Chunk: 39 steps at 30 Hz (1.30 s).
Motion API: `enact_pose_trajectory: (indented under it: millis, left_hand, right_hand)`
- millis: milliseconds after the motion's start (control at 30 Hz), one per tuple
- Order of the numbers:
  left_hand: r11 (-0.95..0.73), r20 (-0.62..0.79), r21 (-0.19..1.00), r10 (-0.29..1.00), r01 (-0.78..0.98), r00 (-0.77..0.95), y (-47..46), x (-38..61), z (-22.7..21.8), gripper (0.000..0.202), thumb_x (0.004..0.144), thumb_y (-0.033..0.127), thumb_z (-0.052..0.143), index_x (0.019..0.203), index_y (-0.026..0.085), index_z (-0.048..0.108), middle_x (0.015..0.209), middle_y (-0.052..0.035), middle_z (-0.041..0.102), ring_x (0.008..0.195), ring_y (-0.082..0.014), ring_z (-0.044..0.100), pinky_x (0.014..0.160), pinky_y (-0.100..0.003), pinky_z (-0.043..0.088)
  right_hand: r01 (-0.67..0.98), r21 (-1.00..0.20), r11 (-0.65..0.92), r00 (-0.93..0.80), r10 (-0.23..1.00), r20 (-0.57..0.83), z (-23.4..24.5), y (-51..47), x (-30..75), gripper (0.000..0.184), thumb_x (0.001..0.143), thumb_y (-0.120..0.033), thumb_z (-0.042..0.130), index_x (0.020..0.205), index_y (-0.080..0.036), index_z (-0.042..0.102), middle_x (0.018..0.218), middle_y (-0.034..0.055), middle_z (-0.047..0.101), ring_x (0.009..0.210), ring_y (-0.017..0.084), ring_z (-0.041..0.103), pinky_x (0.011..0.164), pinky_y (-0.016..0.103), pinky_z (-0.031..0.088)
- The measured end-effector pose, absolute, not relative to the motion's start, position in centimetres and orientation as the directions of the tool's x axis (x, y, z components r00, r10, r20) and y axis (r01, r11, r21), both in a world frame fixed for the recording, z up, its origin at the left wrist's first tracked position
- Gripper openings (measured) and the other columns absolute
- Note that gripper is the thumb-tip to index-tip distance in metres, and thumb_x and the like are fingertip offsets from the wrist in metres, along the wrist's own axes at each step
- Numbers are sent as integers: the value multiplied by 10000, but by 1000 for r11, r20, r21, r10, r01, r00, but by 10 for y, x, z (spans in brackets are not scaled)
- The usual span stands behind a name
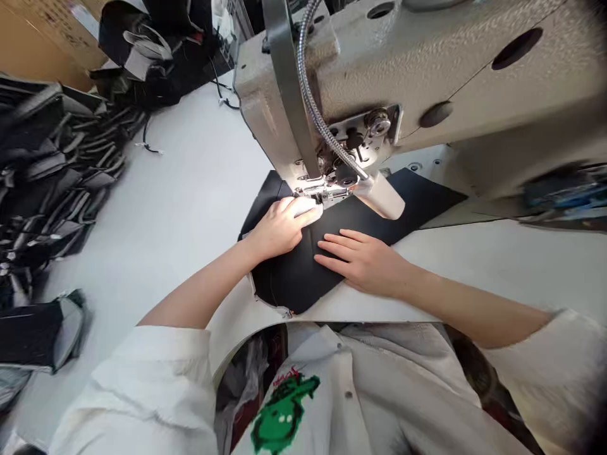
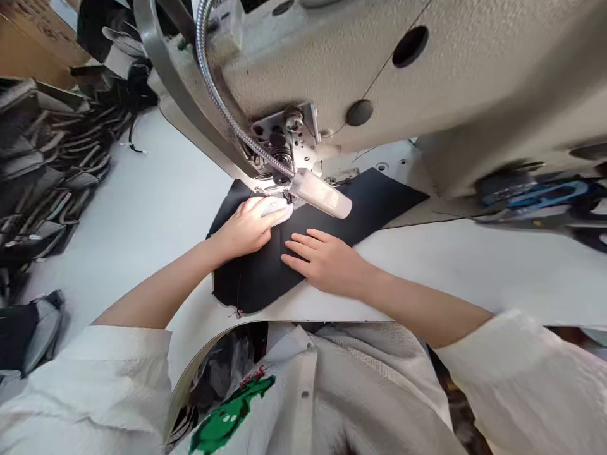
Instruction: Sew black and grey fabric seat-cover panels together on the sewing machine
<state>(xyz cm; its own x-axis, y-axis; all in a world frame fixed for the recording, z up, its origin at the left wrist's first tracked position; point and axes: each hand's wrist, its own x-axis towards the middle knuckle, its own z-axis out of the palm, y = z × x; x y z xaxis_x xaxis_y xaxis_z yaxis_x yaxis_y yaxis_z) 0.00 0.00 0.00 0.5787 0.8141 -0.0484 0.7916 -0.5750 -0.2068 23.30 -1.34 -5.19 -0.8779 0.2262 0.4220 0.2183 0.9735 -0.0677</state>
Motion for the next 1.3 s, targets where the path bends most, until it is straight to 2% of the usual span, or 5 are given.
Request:
enact_pose_trajectory:
  millis: [267,800,1000,1200,1300]
  left_hand:
    - [-538,-152,-201,843,819,516,-8,-3,-1,491,876,138,364,1339,258,477,967,-81,537,870,-219,507,773,-337,442]
    - [-585,-31,45,809,810,586,9,-6,-14,459,893,67,361,1309,152,534,1129,-108,600,1009,-198,555,953,-334,474]
    - [-575,-19,55,816,816,577,14,0,-11,471,879,46,364,1303,158,536,1296,-100,546,1166,-206,518,1046,-354,429]
    - [-612,-47,59,788,789,614,16,-2,-4,464,879,51,365,1304,143,528,1328,-89,541,1230,-185,487,1084,-330,396]
    - [-643,-105,26,760,765,642,19,1,0,453,881,52,350,1290,115,534,1325,-99,549,1259,-198,468,1106,-342,366]
  right_hand:
    - [236,-54,970,-878,237,417,-54,-14,236,328,906,-107,441,1166,-157,635,1254,115,599,1210,241,519,998,441,448]
    - [322,-69,944,-864,322,386,-53,-10,238,345,906,-98,430,1181,-157,630,1308,121,559,1225,260,502,1011,462,428]
    - [316,-73,946,-872,320,371,-52,-7,237,383,889,-80,420,1223,-129,602,1332,154,529,1243,274,480,1020,470,409]
    - [162,27,986,-930,143,339,-49,-6,227,360,930,-124,409,1244,-120,586,1321,171,534,1227,272,496,1011,463,404]
    - [225,64,972,-945,202,256,-40,-15,203,346,927,-134,416,1215,-74,598,1273,212,557,1153,314,546,904,475,465]
